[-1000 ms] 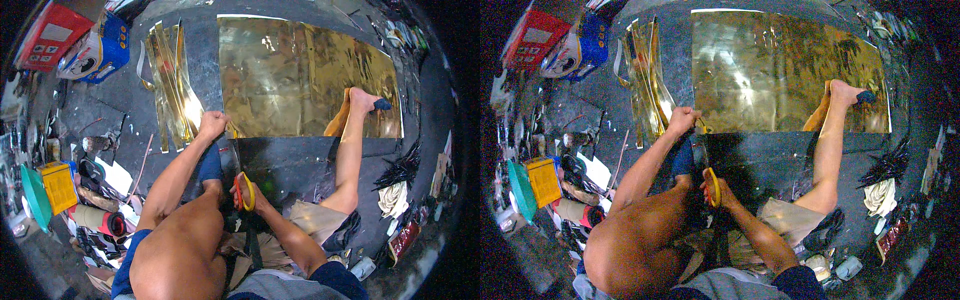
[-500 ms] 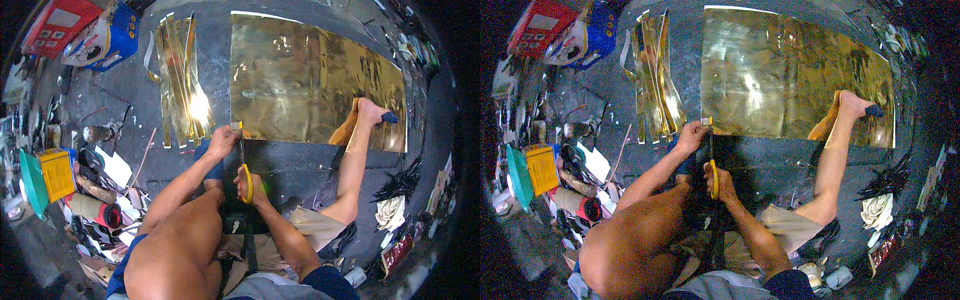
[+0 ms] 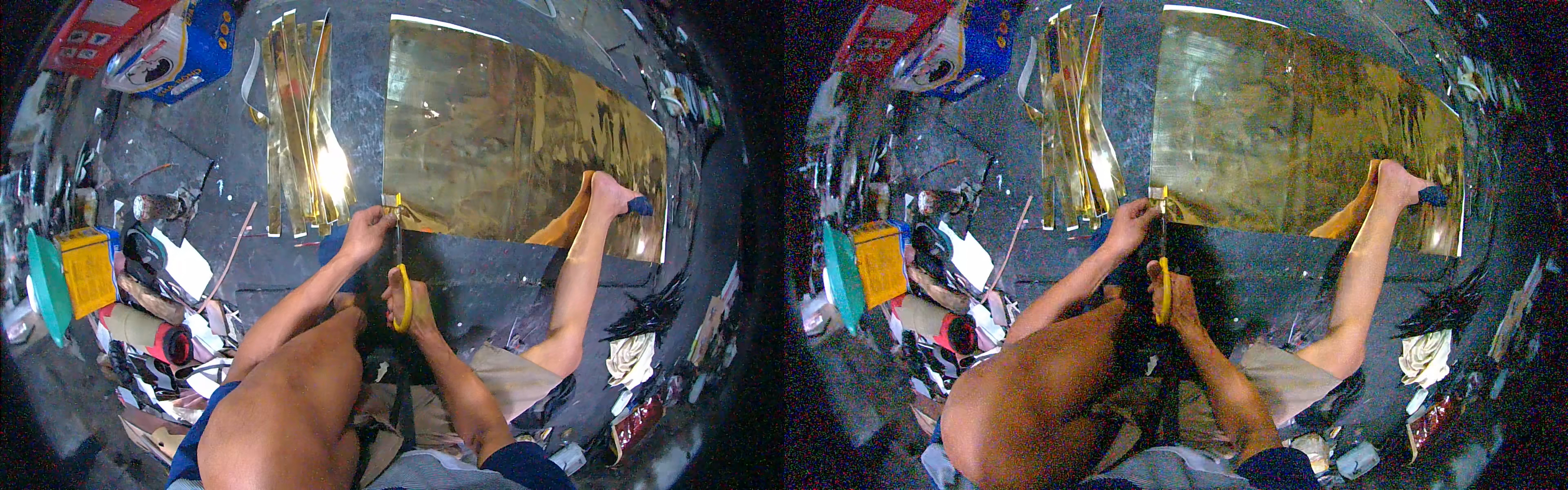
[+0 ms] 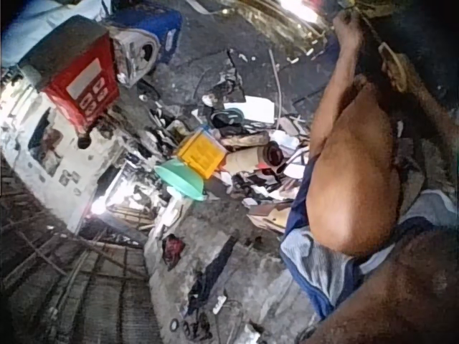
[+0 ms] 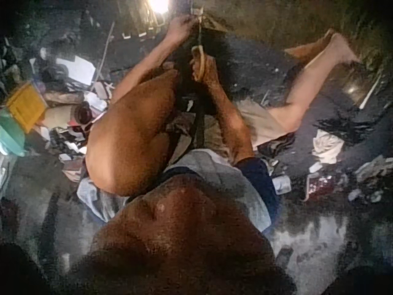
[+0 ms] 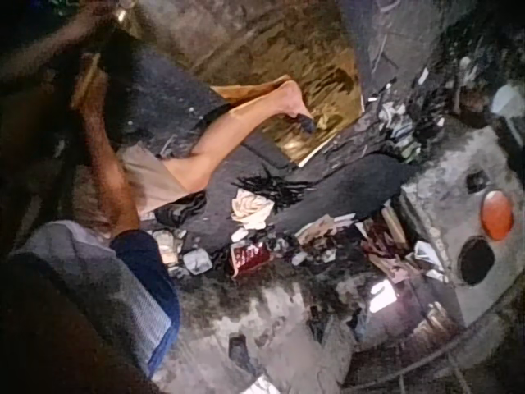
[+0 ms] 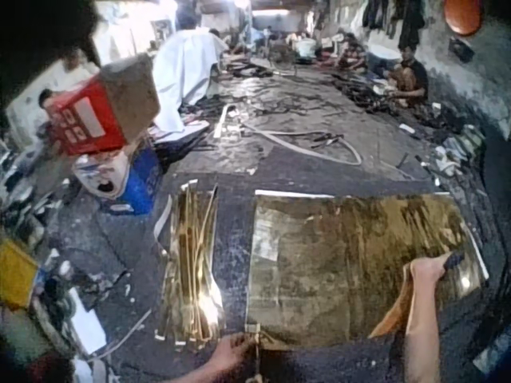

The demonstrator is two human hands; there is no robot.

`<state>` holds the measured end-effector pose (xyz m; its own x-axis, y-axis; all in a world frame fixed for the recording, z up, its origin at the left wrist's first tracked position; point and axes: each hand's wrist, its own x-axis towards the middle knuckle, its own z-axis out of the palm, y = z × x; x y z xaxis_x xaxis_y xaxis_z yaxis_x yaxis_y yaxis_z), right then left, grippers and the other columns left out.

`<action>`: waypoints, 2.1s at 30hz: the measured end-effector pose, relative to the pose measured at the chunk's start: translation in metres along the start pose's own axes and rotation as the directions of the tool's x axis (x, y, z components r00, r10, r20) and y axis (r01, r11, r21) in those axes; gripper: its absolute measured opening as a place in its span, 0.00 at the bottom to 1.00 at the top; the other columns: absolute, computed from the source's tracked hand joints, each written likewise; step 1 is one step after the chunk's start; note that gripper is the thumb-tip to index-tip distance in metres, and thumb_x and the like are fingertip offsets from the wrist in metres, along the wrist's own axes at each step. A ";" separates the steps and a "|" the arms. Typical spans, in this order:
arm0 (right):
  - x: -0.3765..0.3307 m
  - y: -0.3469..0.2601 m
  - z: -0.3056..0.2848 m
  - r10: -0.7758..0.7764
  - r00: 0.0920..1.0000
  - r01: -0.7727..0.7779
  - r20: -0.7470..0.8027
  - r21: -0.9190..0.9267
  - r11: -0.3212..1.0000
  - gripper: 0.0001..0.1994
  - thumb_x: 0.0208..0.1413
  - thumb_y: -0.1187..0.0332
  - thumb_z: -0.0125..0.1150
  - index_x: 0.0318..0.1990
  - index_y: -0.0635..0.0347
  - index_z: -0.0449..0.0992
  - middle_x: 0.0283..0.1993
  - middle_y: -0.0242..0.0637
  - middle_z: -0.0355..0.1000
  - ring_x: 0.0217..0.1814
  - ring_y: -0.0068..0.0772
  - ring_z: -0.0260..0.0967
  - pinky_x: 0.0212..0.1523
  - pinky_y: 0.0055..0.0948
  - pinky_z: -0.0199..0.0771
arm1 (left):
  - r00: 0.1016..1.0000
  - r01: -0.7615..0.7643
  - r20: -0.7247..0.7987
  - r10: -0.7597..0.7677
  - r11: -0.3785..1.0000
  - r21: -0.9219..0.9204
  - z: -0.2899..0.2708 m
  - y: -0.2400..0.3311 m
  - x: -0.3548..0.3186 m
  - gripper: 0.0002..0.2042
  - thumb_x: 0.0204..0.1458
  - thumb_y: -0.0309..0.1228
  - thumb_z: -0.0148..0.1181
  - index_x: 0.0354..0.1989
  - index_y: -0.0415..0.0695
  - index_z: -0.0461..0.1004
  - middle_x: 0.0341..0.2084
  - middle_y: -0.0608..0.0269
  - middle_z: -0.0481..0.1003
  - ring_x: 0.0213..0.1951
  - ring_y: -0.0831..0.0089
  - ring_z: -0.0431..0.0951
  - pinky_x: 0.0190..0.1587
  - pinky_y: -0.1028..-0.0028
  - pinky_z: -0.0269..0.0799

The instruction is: The person sits on the floor and uses scissors to cut a large sheet of gold-colored material into long, narrow strips. The cut strips are placed to the side as the person continues cutting the sheet.

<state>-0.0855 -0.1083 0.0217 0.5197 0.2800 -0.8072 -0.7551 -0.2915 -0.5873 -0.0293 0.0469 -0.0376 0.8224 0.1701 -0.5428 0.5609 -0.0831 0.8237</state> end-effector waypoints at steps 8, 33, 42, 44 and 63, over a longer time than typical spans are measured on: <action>0.032 -0.031 -0.005 -0.131 0.991 0.130 0.004 -0.145 0.981 0.41 0.49 0.28 0.39 0.17 0.65 0.67 0.10 0.33 0.59 0.10 0.27 0.63 0.11 0.26 0.62 | 0.999 -0.032 0.034 0.037 0.993 -0.114 -0.005 0.009 -0.005 0.09 0.54 0.31 0.53 0.31 0.37 0.74 0.21 0.69 0.71 0.24 0.82 0.66 0.25 0.76 0.61; 0.186 -0.151 -0.019 -0.610 0.792 0.481 -0.016 -0.599 0.640 0.30 0.58 0.43 0.42 0.26 0.65 0.77 0.21 0.52 0.71 0.21 0.50 0.70 0.21 0.42 0.64 | 0.981 -0.084 0.152 0.124 0.966 -0.246 -0.034 0.065 -0.041 0.10 0.58 0.34 0.52 0.36 0.40 0.73 0.23 0.78 0.66 0.25 0.88 0.60 0.26 0.83 0.56; 0.238 -0.285 -0.017 -0.488 0.850 0.363 -0.198 -0.451 0.815 0.48 0.46 0.24 0.32 0.24 0.75 0.71 0.20 0.54 0.67 0.28 0.46 0.65 0.35 0.49 0.63 | 0.975 0.059 0.222 -0.007 0.972 -0.228 -0.057 0.099 -0.069 0.09 0.58 0.31 0.52 0.38 0.38 0.72 0.27 0.75 0.69 0.33 0.86 0.64 0.36 0.80 0.64; 0.271 -0.311 -0.021 -0.550 0.816 0.391 -0.178 -0.531 0.752 0.49 0.46 0.24 0.32 0.22 0.75 0.71 0.20 0.52 0.68 0.25 0.45 0.65 0.31 0.47 0.64 | 0.982 0.060 0.189 -0.010 0.962 -0.265 -0.060 0.097 -0.076 0.09 0.57 0.31 0.52 0.38 0.38 0.72 0.27 0.75 0.69 0.33 0.86 0.64 0.37 0.80 0.64; 0.219 -0.301 -0.048 -0.367 0.930 0.362 -0.036 -0.104 0.927 0.41 0.44 0.24 0.40 0.22 0.62 0.68 0.13 0.34 0.62 0.12 0.29 0.63 0.16 0.27 0.66 | 0.765 0.062 -0.391 0.512 0.545 0.836 -0.098 0.050 -0.073 0.17 0.47 0.31 0.61 0.43 0.38 0.68 0.35 0.52 0.71 0.36 0.62 0.72 0.37 0.65 0.68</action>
<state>0.2753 -0.0031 0.0188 0.7746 0.3340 -0.5371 -0.4701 -0.2640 -0.8422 -0.0710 0.1267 0.0596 0.8792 0.4711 0.0709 0.4360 -0.8557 0.2787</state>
